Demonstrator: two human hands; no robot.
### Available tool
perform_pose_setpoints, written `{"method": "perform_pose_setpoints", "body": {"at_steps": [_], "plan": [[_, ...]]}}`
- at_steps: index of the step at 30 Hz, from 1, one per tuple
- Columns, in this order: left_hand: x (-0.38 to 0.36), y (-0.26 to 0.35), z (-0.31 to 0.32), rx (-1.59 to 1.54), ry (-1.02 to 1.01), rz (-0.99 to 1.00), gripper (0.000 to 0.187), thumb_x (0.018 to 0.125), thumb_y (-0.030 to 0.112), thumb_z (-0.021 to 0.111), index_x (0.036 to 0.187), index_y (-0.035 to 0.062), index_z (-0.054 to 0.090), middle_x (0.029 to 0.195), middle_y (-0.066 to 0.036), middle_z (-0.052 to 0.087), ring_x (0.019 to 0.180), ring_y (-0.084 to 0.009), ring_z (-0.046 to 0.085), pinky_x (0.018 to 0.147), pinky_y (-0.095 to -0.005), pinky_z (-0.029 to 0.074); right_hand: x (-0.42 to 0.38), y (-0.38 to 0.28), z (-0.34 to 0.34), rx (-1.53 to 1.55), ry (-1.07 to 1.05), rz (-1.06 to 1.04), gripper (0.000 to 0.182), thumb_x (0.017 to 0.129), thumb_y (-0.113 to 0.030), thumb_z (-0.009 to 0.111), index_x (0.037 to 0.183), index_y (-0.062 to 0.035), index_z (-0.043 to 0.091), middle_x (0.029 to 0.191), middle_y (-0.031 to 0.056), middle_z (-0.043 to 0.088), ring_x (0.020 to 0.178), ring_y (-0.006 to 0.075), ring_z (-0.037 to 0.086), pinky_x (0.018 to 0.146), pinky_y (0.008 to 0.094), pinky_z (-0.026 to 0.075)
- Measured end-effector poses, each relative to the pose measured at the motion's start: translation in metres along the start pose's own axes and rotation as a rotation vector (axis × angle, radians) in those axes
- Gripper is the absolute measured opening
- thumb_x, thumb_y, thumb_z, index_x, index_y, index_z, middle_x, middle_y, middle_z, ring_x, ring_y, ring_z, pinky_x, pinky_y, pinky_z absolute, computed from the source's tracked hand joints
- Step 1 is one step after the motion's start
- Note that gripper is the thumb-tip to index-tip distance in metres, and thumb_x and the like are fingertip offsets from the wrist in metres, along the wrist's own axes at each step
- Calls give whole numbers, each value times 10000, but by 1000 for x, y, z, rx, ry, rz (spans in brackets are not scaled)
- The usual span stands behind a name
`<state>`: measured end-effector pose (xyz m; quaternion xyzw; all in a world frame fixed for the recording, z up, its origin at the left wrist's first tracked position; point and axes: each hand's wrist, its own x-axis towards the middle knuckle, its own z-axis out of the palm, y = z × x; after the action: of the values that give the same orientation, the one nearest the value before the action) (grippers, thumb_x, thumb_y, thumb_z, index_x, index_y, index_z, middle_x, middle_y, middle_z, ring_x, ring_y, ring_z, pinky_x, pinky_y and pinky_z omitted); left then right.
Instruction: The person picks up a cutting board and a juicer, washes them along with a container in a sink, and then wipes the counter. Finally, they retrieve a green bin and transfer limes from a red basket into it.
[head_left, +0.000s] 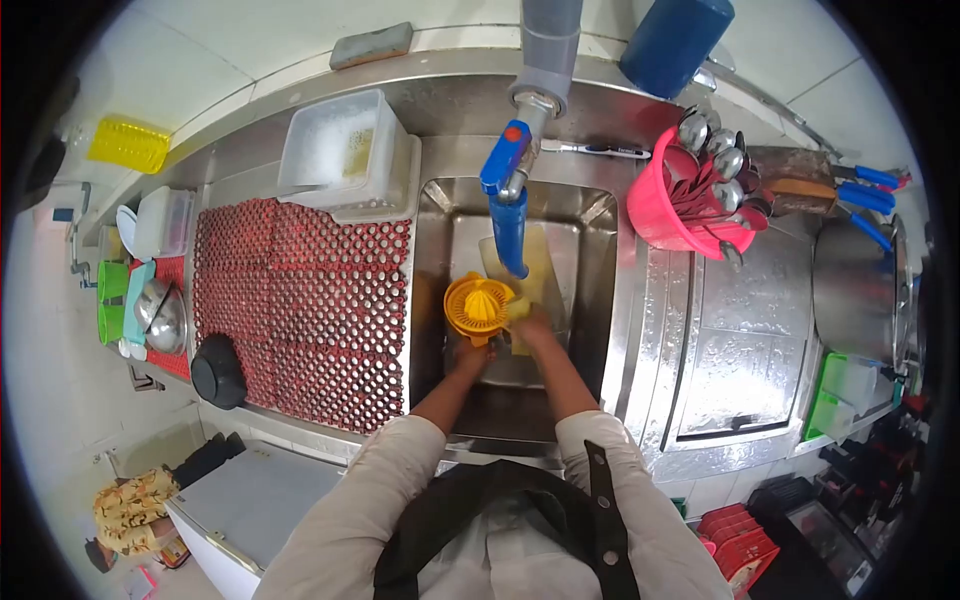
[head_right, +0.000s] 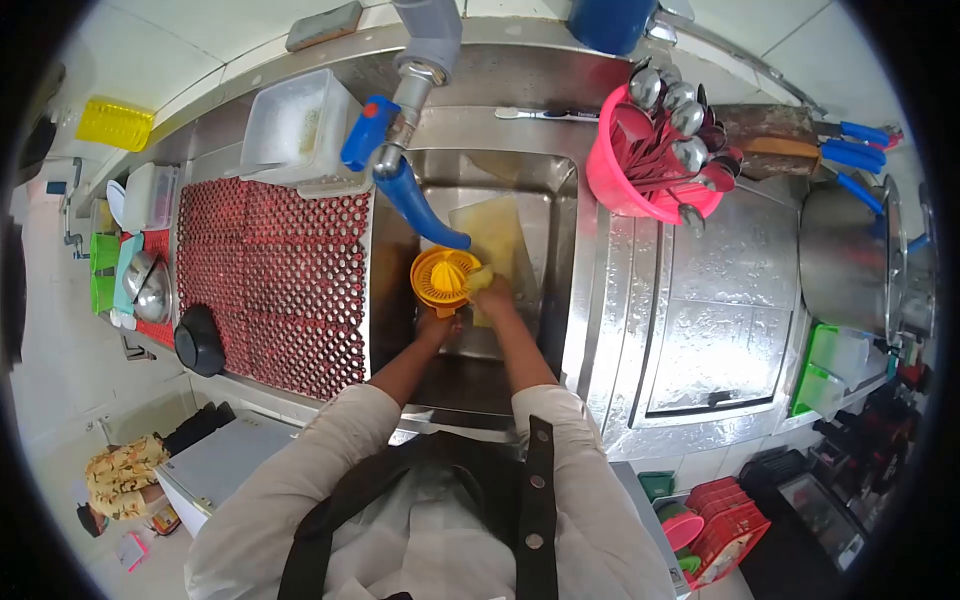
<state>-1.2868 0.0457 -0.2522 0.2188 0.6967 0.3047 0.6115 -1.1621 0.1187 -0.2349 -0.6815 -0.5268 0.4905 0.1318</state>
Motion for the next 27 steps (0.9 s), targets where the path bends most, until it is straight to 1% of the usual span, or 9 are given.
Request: {"method": "perform_pose_setpoints", "body": {"at_steps": [2, 6, 12, 16, 18, 20, 22, 26, 27], "plan": [[-6, 23, -5, 740, 215, -93, 262, 727, 185, 581, 937, 36, 535, 912, -162, 590, 837, -301, 589, 723, -377, 464, 14, 0, -24, 485, -117, 313, 407, 666, -33, 655, 1042, -40, 500, 852, 92, 583, 699, 192, 582, 607, 338, 489], [-11, 39, -4, 1015, 359, 62, 265, 735, 195, 550, 914, 15, 473, 806, -164, 609, 770, -287, 611, 718, -417, 443, 34, -7, -42, 912, 173, 412, 373, 701, -17, 635, 1045, -66, 501, 801, 61, 567, 629, 152, 562, 538, 316, 473], [1, 39, 1, 1660, 321, 475, 129, 807, 146, 424, 876, 38, 446, 691, -75, 625, 598, -184, 615, 636, -331, 392, 61, 20, -17, 480, 522, 367, 310, 716, -67, 628, 997, -29, 503, 810, 55, 553, 729, 193, 563, 665, 325, 468], [-32, 84, -6, 1148, 268, 246, 349, 677, 144, 569, 958, -34, 467, 720, -166, 608, 692, -286, 611, 687, -404, 462, 17, -1, -34, 462, 419, 190, 355, 719, -69, 613, 1036, -17, 463, 910, 71, 537, 832, 206, 545, 738, 322, 449], [-47, 97, -18, 1033, 187, 309, 372, 648, 154, 596, 957, -25, 489, 743, -174, 603, 713, -307, 600, 691, -399, 465, 0, -6, -26, 860, 465, 57, 455, 711, -66, 600, 1121, -41, 406, 1053, 94, 486, 908, 210, 519, 781, 310, 428], [-61, 103, -26, 923, 109, 368, 396, 620, 164, 622, 955, -16, 512, 766, -183, 598, 734, -328, 590, 695, -394, 468, -25, -38, -26, 685, 404, -154, 451, 720, -86, 588, 1137, -53, 419, 1127, 133, 470, 972, 293, 502, 810, 340, 423], [-75, 105, -26, 901, 81, 451, 339, 621, 166, 629, 908, 28, 514, 759, -175, 597, 720, -336, 585, 659, -417, 472, -46, -76, -32, -372, 137, -388, 475, 721, -153, 578, 1146, -56, 390, 1138, 171, 437, 983, 327, 494, 826, 388, 411], [-78, 118, -25, 842, 185, 576, 310, 627, 156, 617, 884, 23, 508, 721, -177, 593, 682, -340, 584, 627, -428, 467, -32, -77, -23, -622, 276, -475, 405, 759, -206, 535, 1117, -46, 438, 1048, 195, 493, 962, 365, 495, 817, 416, 407], [-75, 116, -24, 858, 232, 583, 304, 625, 151, 615, 874, 20, 501, 694, -173, 590, 654, -340, 582, 606, -428, 465, -38, -85, -25, -547, 69, -308, 346, 774, -218, 507, 1073, -46, 474, 980, 192, 524, 922, 359, 516, 793, 415, 416]]}}
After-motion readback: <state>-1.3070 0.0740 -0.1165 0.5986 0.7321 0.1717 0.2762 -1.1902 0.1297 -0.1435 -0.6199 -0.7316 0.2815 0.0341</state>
